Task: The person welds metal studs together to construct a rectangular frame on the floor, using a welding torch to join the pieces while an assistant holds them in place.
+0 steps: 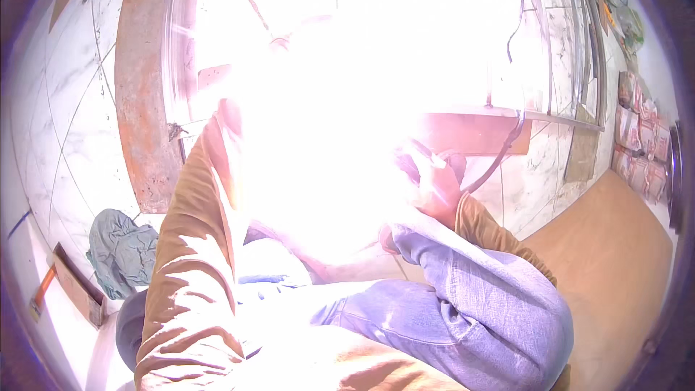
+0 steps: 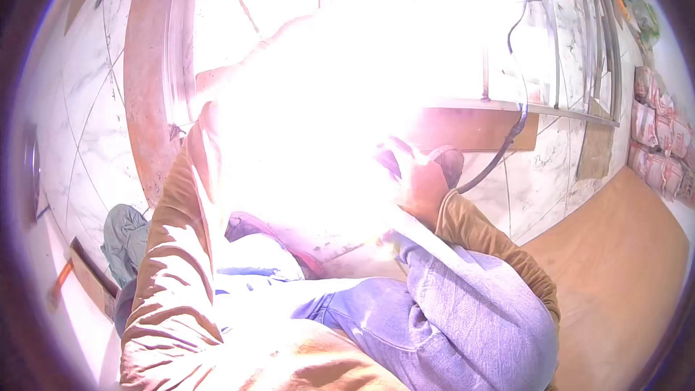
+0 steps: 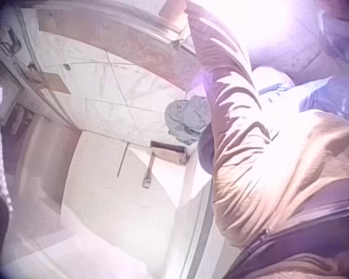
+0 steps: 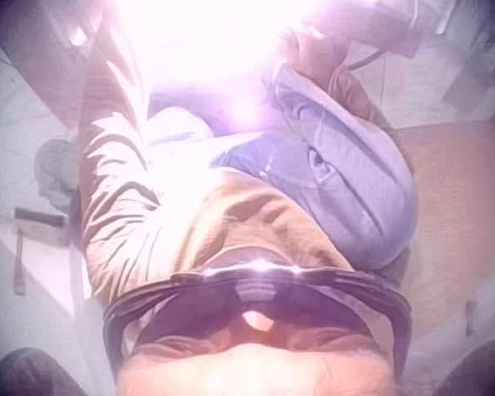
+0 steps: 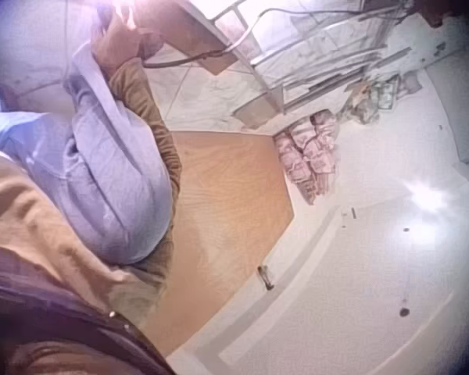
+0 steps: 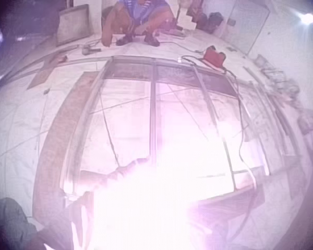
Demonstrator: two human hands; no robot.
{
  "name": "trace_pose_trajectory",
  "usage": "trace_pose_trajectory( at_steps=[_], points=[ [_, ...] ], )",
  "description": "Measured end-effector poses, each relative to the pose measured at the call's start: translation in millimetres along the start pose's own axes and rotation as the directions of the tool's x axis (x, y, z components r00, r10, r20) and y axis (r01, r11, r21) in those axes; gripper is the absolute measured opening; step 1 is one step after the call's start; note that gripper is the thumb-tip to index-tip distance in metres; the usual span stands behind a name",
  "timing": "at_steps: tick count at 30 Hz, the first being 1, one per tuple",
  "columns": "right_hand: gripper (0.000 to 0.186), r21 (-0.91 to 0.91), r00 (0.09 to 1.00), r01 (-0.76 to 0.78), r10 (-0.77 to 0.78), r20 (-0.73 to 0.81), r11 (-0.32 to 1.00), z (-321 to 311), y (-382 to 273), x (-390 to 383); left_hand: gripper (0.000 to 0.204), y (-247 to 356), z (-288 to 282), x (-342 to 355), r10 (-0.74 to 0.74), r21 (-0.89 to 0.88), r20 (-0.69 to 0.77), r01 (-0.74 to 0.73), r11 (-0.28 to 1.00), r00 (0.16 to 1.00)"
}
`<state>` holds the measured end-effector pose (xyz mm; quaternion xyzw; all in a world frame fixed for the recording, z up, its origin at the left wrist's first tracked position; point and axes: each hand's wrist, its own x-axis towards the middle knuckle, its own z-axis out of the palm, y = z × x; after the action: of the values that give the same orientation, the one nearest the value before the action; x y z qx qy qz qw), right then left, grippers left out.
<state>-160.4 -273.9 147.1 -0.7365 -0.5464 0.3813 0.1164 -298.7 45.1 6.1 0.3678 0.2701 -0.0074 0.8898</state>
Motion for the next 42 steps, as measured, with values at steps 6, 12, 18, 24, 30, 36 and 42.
trace_pose_trajectory(
  at_steps=[6, 12, 18, 24, 30, 36, 42],
  points=[
    [0.045, -0.134, 0.996, -0.008, -0.003, -0.085, 0.991, 6.5, -10.3, -1.9, 0.064, -5.2, -18.5, 9.5, 0.152, 0.141, -0.001, -0.15, 0.979, 0.988],
    [0.049, -0.086, 0.994, -0.011, 0.001, -0.113, 0.996, 2.7, -5.5, 0.8, 0.062, -7.6, -8.1, 9.2, 0.153, 0.025, -0.022, -0.152, 0.988, 0.988],
    [0.047, -0.044, 0.997, -0.074, 0.074, -0.013, 0.996, -1.4, -17.7, 1.0, 0.062, -5.0, -6.4, 5.4, 0.184, 0.119, -0.058, -0.176, 0.977, 0.981],
    [0.045, -0.096, 0.998, -0.068, 0.067, -0.017, 0.993, -3.8, -22.6, 6.2, 0.059, -3.9, -6.5, 3.5, 0.187, 0.086, -0.05, -0.182, 0.98, 0.981],
    [0.052, -0.082, 0.997, -0.07, 0.071, 0.013, 0.994, -1.8, -17.4, 6.1, 0.059, 0.3, 1.5, 2.0, 0.172, 0.121, -0.067, -0.163, 0.979, 0.983],
    [0.047, -0.093, 0.998, -0.065, 0.067, 0.015, 0.994, -4.1, -19.3, 5.8, 0.057, 0.7, 3.3, 0.3, 0.189, 0.147, -0.085, -0.175, 0.974, 0.978],
    [0.045, -0.029, 0.995, 0.094, -0.093, 0.019, 0.995, -9.3, -7.5, 9.8, 0.059, -1.5, 2.4, 3.2, 0.199, 0.145, -0.096, -0.184, 0.972, 0.975]
  ],
)
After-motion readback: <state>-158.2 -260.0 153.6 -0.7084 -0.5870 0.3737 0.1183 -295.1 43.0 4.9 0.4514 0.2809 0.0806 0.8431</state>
